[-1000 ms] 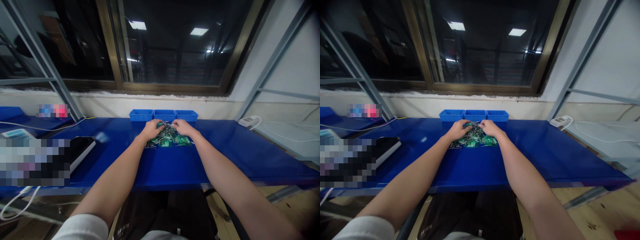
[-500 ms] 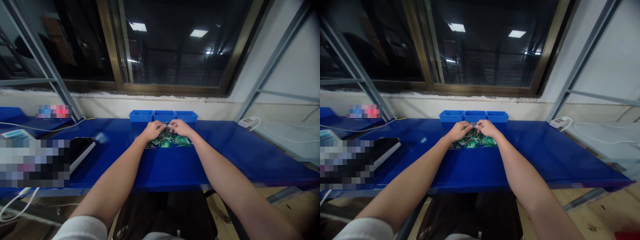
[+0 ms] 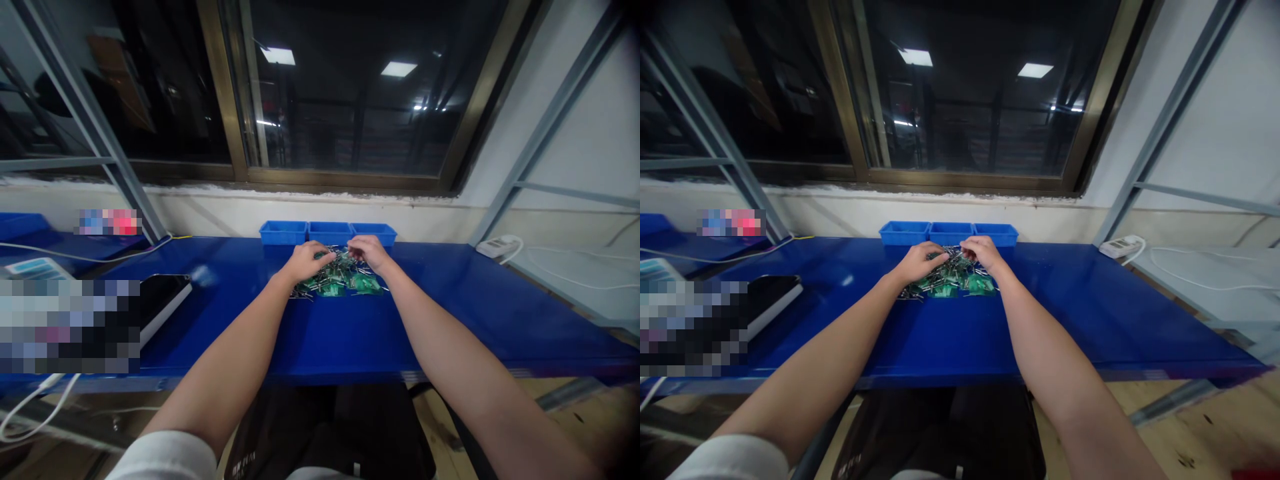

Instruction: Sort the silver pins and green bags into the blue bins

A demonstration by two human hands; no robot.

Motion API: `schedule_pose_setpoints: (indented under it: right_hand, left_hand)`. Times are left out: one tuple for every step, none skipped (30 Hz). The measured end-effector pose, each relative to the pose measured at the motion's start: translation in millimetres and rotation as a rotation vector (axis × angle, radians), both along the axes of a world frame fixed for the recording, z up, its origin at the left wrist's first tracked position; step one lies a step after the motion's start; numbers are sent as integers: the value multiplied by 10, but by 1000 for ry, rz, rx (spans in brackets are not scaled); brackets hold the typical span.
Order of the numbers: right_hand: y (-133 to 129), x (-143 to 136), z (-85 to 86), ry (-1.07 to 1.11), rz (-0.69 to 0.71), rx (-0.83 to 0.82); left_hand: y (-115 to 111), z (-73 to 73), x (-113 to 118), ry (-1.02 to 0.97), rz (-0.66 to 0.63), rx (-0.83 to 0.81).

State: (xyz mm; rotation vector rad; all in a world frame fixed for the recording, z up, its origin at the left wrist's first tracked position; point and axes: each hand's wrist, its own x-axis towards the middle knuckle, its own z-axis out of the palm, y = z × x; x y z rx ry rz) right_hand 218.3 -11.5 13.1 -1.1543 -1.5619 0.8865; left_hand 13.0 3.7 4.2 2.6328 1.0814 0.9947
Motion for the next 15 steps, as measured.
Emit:
schedule_pose_setpoints:
  right_hand:
    - [17, 33, -9, -13, -42, -11]
    - [35, 67, -21, -28, -84, -31]
    - [56, 101, -33, -42, -124, -55]
    - [79, 136, -47, -48, -163, -79]
    - [102, 170, -60, -45, -201, -92]
    - [126, 204, -72, -27, -240, -91]
    - [150, 237, -84, 7, -281, -73]
    - [171, 270, -93, 56, -315, -46]
    - [191, 302, -102, 113, -339, -20]
    - [209, 333, -109, 171, -350, -6]
    - [224, 362, -117, 220, -349, -10]
    - [236, 388, -125, 255, -342, -29]
    - [247, 410, -133, 270, -338, -56]
    - [257, 428, -141, 266, -344, -84]
    - [266, 440, -150, 247, -358, -103]
  left_hand:
    - [4, 2, -12, -8, 23, 1]
    - [10, 2, -23, -10, 42, 3]
    - [19, -1, -32, -10, 59, 6]
    - [29, -6, -38, -8, 74, 11]
    - [40, -13, -41, -4, 86, 15]
    - [50, -20, -42, 0, 96, 19]
    - [59, -28, -39, 3, 102, 22]
    - [66, -35, -36, 6, 107, 23]
    - [71, -40, -32, 10, 110, 23]
    - [74, -44, -29, 16, 112, 22]
    - [76, -46, -27, 21, 115, 20]
    - [76, -47, -27, 26, 120, 18]
    - [75, -47, -27, 30, 123, 16]
    - [75, -46, -28, 34, 127, 16]
    - [75, -46, -30, 37, 130, 16]
